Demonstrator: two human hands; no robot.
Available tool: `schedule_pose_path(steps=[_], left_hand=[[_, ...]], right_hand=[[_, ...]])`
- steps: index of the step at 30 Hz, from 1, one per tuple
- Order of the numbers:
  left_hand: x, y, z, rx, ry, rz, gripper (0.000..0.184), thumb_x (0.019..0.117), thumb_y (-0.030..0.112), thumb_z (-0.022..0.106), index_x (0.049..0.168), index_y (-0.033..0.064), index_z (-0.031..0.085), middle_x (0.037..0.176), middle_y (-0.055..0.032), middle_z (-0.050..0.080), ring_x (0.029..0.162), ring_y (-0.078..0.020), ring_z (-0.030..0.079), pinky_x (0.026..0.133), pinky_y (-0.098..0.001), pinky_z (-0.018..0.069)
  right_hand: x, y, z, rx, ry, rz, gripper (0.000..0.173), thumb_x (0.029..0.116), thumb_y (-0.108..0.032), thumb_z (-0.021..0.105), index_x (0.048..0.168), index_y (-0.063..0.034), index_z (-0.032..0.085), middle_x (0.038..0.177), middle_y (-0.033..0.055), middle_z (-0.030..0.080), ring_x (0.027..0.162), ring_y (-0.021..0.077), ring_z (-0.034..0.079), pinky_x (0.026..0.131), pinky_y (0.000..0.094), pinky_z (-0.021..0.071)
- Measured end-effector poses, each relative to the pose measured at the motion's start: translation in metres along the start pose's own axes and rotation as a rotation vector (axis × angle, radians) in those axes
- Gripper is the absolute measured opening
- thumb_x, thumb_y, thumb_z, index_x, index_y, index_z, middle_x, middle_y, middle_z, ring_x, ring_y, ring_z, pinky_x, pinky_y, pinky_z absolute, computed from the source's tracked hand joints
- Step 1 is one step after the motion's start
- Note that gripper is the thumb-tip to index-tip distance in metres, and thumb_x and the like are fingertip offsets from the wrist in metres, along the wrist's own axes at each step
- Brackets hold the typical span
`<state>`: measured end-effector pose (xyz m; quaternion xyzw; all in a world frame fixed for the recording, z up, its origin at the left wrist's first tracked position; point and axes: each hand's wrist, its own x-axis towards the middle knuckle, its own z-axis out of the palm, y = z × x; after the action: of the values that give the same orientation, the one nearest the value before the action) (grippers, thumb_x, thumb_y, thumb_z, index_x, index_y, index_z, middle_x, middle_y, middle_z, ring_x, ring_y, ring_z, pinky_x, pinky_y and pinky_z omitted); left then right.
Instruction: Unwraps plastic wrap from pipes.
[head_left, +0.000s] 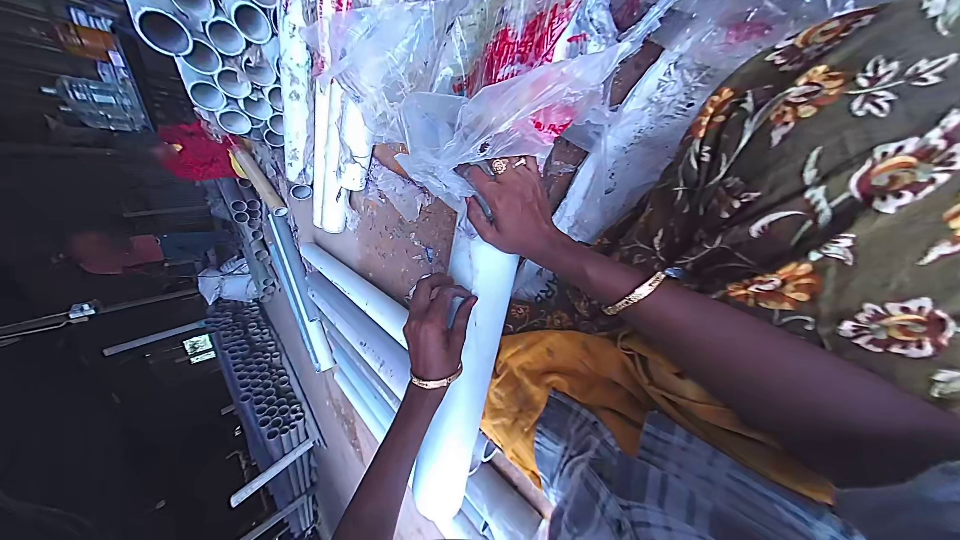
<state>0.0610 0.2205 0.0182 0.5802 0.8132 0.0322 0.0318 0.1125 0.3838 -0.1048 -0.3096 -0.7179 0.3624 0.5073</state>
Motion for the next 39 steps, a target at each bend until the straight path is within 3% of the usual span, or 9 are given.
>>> schedule_pose_path(steps=[4,8,13,16,20,28,34,36,39], left_hand=[[0.0,-0.011,0.015,0.062,0.081,0.108,0.018,0.0972,0.009,0.059,0.091,-0.0052,0.067,0.105,-0.0236,0.067,0.086,-0.0261,0.067,0.076,-0.0299,0.0552],[0.002,-0.02,0.016,0.02,0.135,0.12,0.019,0.0976,0.007,0.055,0.092,-0.0085,0.066,0.1,-0.0249,0.07,0.083,-0.0266,0.07,0.076,-0.0297,0.0565],[0.004,-0.019,0.01,-0.313,0.153,-0.087,0.022,0.102,0.005,0.046,0.104,-0.0115,0.06,0.099,-0.0127,0.071,0.089,-0.0049,0.069,0.081,-0.0198,0.0564],[0.014,-0.006,-0.011,-0.07,-0.037,0.006,0.027,0.1003,0.007,0.056,0.116,-0.0092,0.071,0.118,-0.0214,0.072,0.097,-0.0243,0.075,0.084,-0.0345,0.061],[0.025,0.034,-0.02,0.372,-0.239,0.086,0.025,0.0957,0.008,0.067,0.114,-0.0062,0.075,0.115,-0.0265,0.072,0.089,-0.0413,0.075,0.072,-0.0498,0.0607],[0.044,0.067,-0.023,0.6,-0.448,-0.009,0.02,0.0986,-0.002,0.057,0.104,-0.0103,0.074,0.108,-0.0275,0.073,0.088,-0.0427,0.074,0.073,-0.0505,0.059],[0.04,0.052,-0.018,0.538,-0.293,0.059,0.014,0.0948,-0.004,0.061,0.094,-0.0102,0.074,0.094,-0.0262,0.073,0.078,-0.0424,0.074,0.066,-0.0515,0.059],[0.039,0.043,-0.017,0.489,-0.21,0.085,0.016,0.0937,-0.006,0.06,0.096,-0.0094,0.075,0.092,-0.0245,0.074,0.075,-0.0406,0.074,0.065,-0.0507,0.0592],[0.041,0.044,-0.025,0.37,-0.255,0.063,0.019,0.0953,-0.002,0.061,0.106,-0.0071,0.077,0.103,-0.0246,0.076,0.087,-0.0408,0.076,0.076,-0.0528,0.0594]], right_hand=[[-0.001,0.002,0.0,-0.012,0.013,-0.008,0.037,0.0932,-0.022,0.048,0.113,-0.0039,0.073,0.088,0.0216,0.069,0.089,0.0417,0.066,0.082,0.0552,0.0437],[0.0,0.002,0.001,-0.021,0.023,-0.027,0.037,0.0935,-0.023,0.047,0.111,-0.0032,0.073,0.089,0.0223,0.069,0.089,0.0424,0.066,0.08,0.0553,0.0435],[-0.001,0.004,0.001,-0.027,0.035,-0.034,0.037,0.0935,-0.023,0.046,0.109,-0.0036,0.074,0.087,0.0211,0.068,0.087,0.0413,0.065,0.079,0.0544,0.0425],[-0.002,0.004,0.0,-0.031,0.037,-0.028,0.038,0.0935,-0.024,0.046,0.11,-0.0037,0.074,0.085,0.0203,0.068,0.086,0.0405,0.065,0.08,0.054,0.0422],[-0.002,0.004,0.002,-0.016,0.049,-0.032,0.038,0.0944,-0.023,0.045,0.109,-0.0026,0.074,0.084,0.0204,0.068,0.085,0.0406,0.066,0.08,0.0542,0.0422],[0.0,0.001,0.0,-0.019,0.025,-0.025,0.034,0.0928,-0.022,0.048,0.105,-0.0026,0.073,0.084,0.0208,0.068,0.083,0.0414,0.066,0.078,0.0548,0.0442],[0.002,-0.001,0.0,0.004,-0.009,-0.012,0.034,0.0929,-0.021,0.05,0.108,-0.0016,0.073,0.083,0.0214,0.067,0.083,0.0421,0.066,0.078,0.0555,0.0438],[0.003,-0.001,-0.001,0.014,-0.021,-0.007,0.035,0.0926,-0.02,0.05,0.111,-0.0016,0.073,0.084,0.0221,0.068,0.083,0.0426,0.066,0.079,0.0568,0.0442],[0.002,0.001,-0.003,0.008,0.001,-0.008,0.035,0.092,-0.02,0.05,0.11,-0.0022,0.074,0.084,0.0222,0.068,0.083,0.0425,0.067,0.078,0.0566,0.0442]])
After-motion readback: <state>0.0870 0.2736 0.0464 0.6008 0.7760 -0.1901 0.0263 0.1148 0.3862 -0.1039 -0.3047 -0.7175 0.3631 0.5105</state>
